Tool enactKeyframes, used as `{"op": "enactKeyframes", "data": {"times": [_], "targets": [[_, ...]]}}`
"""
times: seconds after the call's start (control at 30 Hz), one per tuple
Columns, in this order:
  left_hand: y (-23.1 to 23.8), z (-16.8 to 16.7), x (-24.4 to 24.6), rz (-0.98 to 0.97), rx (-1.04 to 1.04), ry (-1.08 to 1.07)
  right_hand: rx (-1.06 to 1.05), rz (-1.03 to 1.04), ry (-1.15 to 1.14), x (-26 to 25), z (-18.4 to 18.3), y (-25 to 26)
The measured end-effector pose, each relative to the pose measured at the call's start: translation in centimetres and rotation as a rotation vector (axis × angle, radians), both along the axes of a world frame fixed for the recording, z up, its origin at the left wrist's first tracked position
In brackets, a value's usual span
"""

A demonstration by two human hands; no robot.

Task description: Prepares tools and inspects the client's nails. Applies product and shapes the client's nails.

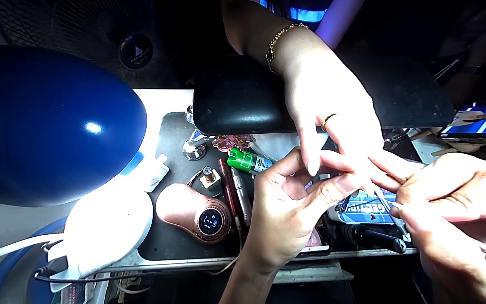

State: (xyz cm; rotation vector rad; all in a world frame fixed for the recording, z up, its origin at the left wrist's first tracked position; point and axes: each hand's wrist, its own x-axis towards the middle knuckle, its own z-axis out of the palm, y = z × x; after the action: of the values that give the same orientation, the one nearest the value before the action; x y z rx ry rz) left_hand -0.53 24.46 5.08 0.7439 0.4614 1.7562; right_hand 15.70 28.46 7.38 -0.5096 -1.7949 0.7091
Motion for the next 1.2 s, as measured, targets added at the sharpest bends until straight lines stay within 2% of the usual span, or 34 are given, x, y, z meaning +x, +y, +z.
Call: {"op": "enactKeyframes", "data": {"times": [0.83, 1.2], "targets": [[-0.09, -0.06, -0.03, -0.001, 0.005, -0.023, -0.066, 0.113, 0.071, -0.14, 0.15, 0.59], [-0.11, -0.07, 0.03, 0.001, 0.006, -0.033, -0.059, 0.078, 0.085, -0.19, 0.00, 0.66]]}}
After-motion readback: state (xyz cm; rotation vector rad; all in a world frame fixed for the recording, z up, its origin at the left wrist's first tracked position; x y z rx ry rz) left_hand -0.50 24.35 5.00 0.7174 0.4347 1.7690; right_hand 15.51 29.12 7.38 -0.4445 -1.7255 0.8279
